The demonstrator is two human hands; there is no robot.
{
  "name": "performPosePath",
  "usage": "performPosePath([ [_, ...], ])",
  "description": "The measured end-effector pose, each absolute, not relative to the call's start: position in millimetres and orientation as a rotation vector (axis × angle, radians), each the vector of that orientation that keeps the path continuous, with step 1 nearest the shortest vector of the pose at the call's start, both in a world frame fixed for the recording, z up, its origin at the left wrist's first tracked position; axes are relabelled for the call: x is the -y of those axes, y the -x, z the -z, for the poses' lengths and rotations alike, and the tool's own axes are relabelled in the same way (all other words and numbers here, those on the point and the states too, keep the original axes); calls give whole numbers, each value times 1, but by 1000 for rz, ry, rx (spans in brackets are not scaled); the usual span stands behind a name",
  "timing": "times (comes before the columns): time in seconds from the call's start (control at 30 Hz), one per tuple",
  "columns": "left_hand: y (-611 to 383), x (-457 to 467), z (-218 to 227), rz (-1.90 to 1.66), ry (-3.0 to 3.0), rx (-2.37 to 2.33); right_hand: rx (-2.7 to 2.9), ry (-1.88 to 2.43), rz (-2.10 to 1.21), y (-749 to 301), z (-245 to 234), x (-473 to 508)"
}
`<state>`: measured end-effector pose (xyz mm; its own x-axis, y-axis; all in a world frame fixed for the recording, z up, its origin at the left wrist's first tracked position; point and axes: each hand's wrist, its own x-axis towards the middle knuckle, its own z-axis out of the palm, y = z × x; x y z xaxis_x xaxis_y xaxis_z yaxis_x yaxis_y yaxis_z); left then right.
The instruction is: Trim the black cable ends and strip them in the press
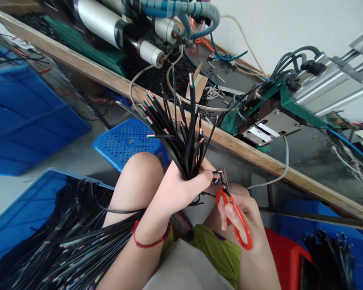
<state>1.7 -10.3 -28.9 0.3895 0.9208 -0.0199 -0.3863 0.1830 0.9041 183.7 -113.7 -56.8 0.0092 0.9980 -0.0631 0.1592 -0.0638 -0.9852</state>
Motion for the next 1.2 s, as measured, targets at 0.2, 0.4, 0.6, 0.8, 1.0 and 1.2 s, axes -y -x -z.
performPosePath([
  [0.2,0,11,31,-1033,-985,-680,1304,1362,-1157,-184,58,114],
  [0.4,0,11,30,-1032,-994,-659,1311,1317,-1184,-186,59,114],
  [0.6,-2,12,29,-1034,-990,-651,1302,1308,-1175,-185,60,115],
  [0.8,-1,12,29,-1034,-993,-663,1306,1274,-1212,-184,60,116],
  [1.0,-2,12,28,-1032,-973,-646,1287,1235,-1229,-183,60,115],
  [1.2,-2,11,27,-1029,-967,-651,1303,1252,-1205,-183,60,115],
])
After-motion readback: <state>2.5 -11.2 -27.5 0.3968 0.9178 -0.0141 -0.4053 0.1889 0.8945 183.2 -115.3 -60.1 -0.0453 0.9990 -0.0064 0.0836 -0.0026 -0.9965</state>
